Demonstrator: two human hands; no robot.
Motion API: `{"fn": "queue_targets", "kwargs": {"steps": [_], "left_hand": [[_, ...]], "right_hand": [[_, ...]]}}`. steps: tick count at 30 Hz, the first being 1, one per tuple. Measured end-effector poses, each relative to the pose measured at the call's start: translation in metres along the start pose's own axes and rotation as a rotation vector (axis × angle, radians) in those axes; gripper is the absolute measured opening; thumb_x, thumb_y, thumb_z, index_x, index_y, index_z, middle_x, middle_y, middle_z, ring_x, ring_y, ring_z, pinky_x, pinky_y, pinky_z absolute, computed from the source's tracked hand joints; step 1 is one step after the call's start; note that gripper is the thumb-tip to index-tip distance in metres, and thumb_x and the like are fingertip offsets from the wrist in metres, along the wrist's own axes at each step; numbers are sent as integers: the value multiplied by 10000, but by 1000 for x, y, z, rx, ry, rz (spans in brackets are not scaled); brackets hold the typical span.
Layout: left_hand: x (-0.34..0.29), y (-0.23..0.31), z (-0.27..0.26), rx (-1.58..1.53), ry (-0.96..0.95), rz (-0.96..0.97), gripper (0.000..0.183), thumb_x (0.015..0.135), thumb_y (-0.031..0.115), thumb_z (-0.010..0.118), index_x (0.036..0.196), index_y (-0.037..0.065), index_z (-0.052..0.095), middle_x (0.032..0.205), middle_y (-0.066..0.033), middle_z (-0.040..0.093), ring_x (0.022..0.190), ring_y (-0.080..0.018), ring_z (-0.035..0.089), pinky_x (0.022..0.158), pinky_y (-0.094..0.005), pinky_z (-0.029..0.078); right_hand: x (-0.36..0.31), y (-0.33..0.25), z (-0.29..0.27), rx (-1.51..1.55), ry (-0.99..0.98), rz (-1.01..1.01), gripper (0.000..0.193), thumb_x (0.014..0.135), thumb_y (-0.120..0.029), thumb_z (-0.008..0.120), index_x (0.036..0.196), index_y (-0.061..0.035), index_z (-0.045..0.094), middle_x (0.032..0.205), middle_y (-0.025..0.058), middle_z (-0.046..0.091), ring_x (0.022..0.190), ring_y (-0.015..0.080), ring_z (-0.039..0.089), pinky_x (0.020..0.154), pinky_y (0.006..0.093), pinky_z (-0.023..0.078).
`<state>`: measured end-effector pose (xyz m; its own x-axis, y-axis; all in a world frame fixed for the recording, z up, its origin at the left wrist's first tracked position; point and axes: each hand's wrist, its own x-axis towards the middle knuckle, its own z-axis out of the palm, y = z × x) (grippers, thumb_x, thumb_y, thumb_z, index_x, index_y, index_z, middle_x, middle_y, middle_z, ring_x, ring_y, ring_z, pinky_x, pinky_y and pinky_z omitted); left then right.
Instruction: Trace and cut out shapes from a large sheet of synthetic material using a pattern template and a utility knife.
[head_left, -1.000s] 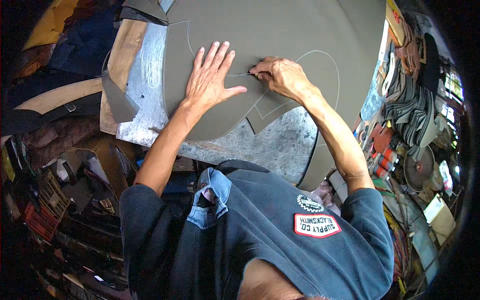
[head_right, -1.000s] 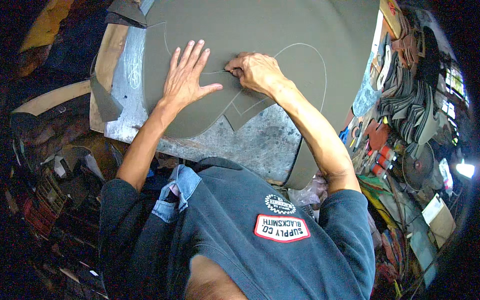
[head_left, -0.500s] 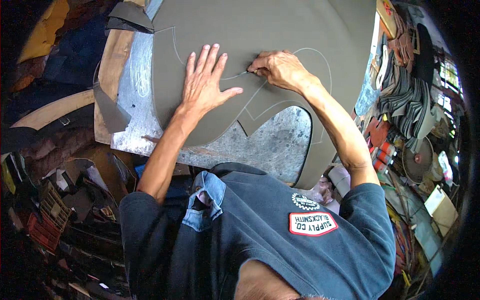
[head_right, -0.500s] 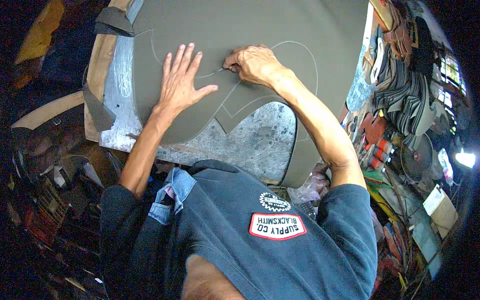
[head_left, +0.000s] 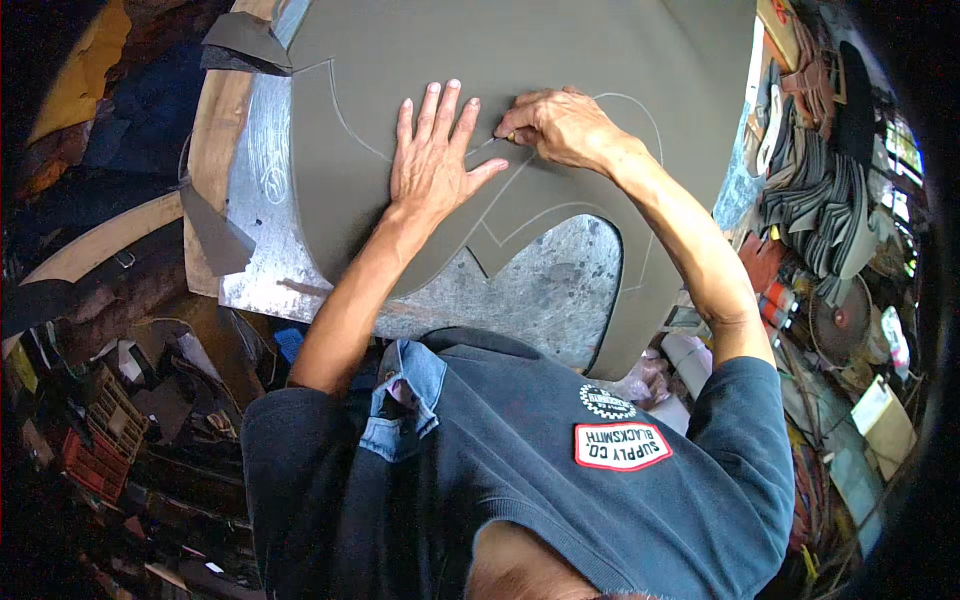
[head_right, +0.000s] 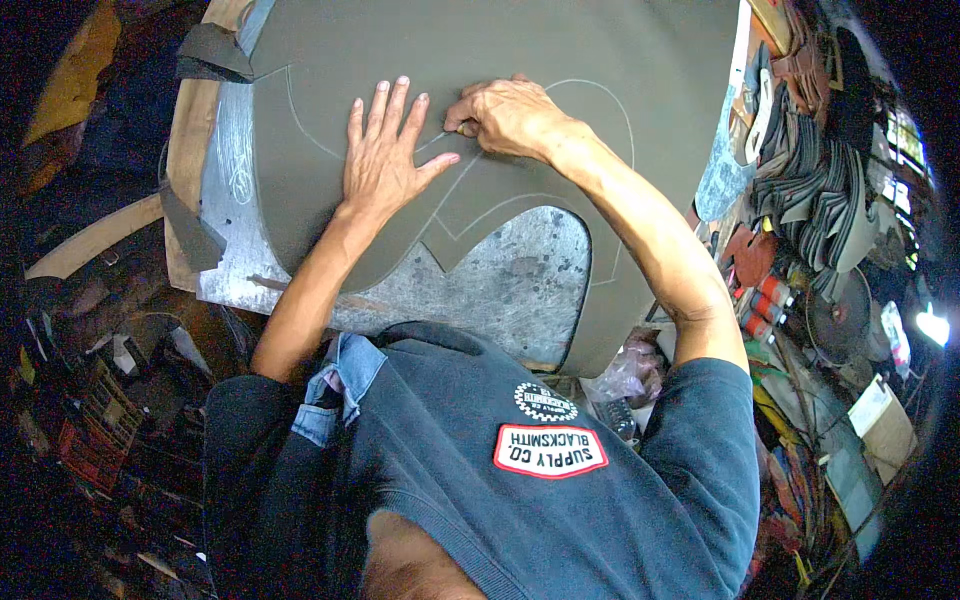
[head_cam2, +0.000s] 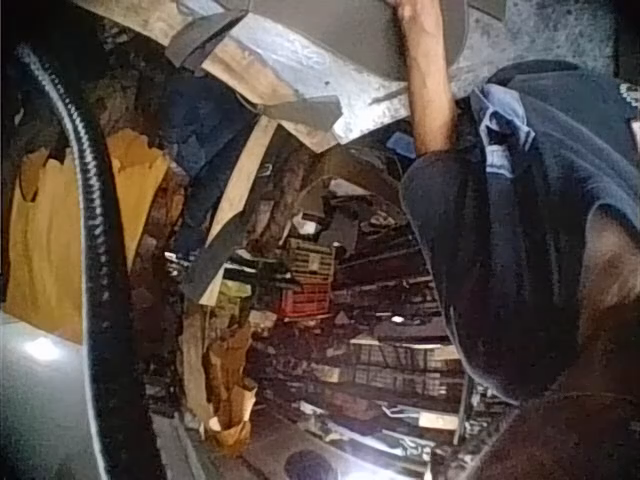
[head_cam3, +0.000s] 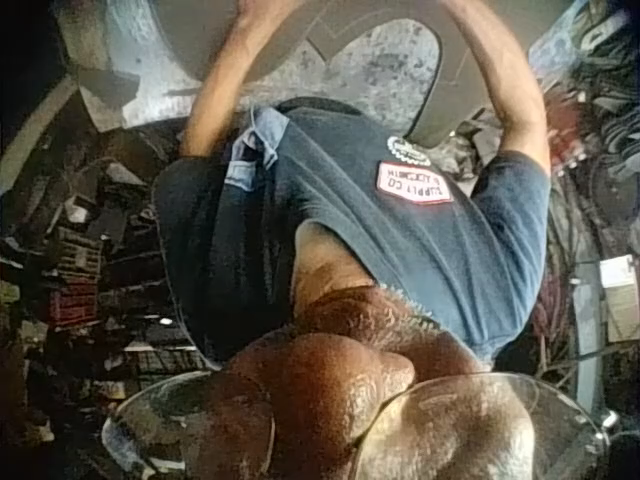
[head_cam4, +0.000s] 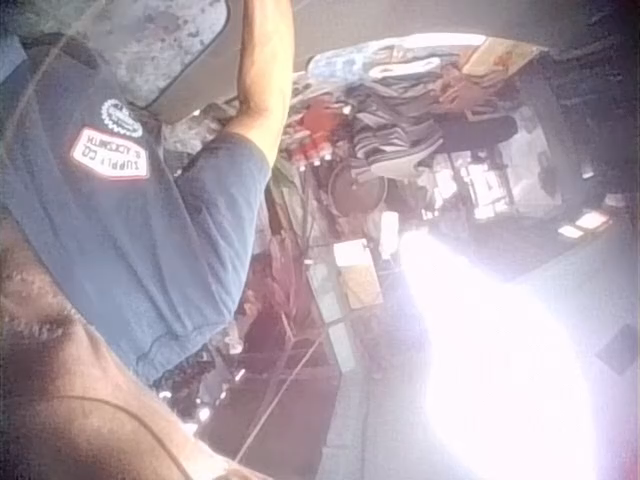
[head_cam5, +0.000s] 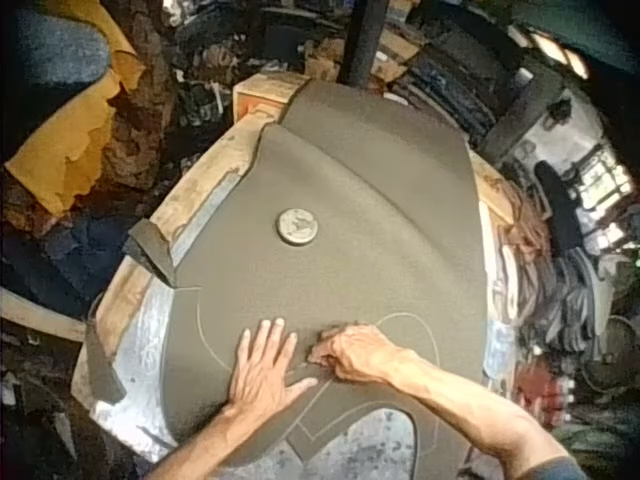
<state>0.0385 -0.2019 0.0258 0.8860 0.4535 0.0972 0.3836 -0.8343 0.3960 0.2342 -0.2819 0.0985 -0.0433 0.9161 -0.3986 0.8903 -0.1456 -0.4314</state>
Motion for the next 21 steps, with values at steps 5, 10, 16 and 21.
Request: {"fn": "queue_targets", "kwargs": {"steps": [5, 10, 16, 21], "left_hand": [[0, 1, 1, 8, -4, 4, 853, 799, 670, 623, 1408, 85, 499, 1555, -166, 311, 1462, -326, 232, 1175, -554, 162], [3, 1, 0, 3, -23, -3, 861, 804, 675, 617, 1413, 78, 493, 1558, -171, 307, 1461, -333, 233, 1178, -551, 148], [2, 2, -2, 20, -35, -10, 837, 820, 659, 602, 1418, 87, 483, 1554, -165, 310, 1452, -339, 247, 1172, -562, 171], [1, 2, -2, 10, -15, 6, 840, 811, 658, 612, 1405, 75, 496, 1552, -168, 312, 1452, -341, 245, 1167, -567, 181]], "right_hand": [[1, 9, -10, -31, -52, 12, 202, 889, -138, 624, 1066, -152, 720, 1058, 18, 691, 1035, 250, 641, 935, 425, 457], [5, 32, -21, -45, -77, 25, 226, 877, -114, 614, 1067, -163, 726, 1127, 9, 690, 1079, 234, 634, 975, 440, 430], [6, 27, -33, -55, -164, 71, 250, 871, -99, 604, 1071, -176, 733, 1196, 11, 679, 1137, 221, 612, 1009, 444, 395], [6, 35, -36, -59, -79, 19, 228, 856, -84, 638, 1058, -141, 727, 1008, -2, 679, 1006, 219, 645, 964, 410, 424]]}}
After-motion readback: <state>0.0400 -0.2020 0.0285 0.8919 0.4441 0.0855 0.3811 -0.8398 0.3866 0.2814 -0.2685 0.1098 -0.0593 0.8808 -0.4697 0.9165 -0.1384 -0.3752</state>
